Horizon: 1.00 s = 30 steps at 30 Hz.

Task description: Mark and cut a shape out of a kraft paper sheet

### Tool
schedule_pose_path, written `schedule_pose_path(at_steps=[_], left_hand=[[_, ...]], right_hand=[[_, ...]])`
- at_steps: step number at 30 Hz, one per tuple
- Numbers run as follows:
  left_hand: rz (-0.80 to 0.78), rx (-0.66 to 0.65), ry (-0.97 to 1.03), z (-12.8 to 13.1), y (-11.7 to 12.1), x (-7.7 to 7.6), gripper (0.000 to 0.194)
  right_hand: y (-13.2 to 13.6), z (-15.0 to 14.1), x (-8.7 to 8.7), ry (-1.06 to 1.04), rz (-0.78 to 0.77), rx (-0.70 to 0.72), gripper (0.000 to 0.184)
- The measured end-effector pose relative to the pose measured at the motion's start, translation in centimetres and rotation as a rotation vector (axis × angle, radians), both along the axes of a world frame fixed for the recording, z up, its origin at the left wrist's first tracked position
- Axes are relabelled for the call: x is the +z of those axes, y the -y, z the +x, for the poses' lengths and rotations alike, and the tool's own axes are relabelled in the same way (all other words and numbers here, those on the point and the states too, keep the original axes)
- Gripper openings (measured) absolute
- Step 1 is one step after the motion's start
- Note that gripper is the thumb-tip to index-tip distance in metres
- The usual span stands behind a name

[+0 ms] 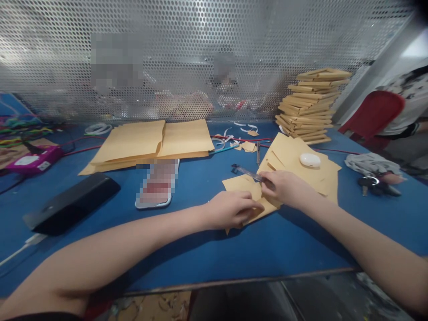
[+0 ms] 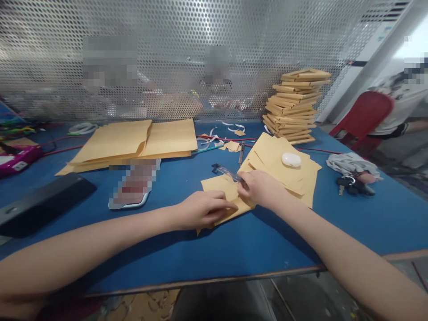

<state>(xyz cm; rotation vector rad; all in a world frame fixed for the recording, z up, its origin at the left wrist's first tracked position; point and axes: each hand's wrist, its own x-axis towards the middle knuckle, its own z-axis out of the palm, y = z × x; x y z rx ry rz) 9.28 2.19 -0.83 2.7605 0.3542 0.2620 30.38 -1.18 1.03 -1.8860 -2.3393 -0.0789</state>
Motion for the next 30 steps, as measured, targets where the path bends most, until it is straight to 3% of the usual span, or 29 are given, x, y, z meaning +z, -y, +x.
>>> schedule_pose_path(at_steps=[11, 15, 20, 23, 25, 28, 30], left_hand=[[0.078, -0.009, -0.017, 0.0, 0.1, 0.0, 0.029], [0.095, -0.011, -0.020, 0.0, 0.0, -0.1, 0.028], [0.109, -0.022, -0.018, 0.1, 0.0, -0.1, 0.027], [0.107, -0.031, -0.020, 0.1, 0.0, -0.1, 0.027], [0.101, -0.033, -0.021, 0.1, 0.0, -0.1, 0.024], [0.086, -0.032, -0.021, 0.1, -0.1, -0.2, 0.016], [0.067, -0.034, -0.019, 0.1, -0.3, -0.2, 0.015]], right_hand=[[0.0, 2.0, 0.8, -0.166, -0.048, -0.128, 0.014], [0.4, 1.6, 0.9, -0.112, -0.081, -0.077, 0.010], [0.6, 1.4, 0.8, -0.206, -0.049, -0.007, 0.022], [1.1, 1.9, 1.1, -0.424, 0.093, 0.112, 0.018], [1.6, 2.1, 1.6, -0.546, 0.138, 0.291, 0.013], [2.2, 2.1, 2.1, -0.573, 0.045, 0.596, 0.019], [2.4, 1.9, 2.2, -0.539, -0.045, 0.693, 0.023]])
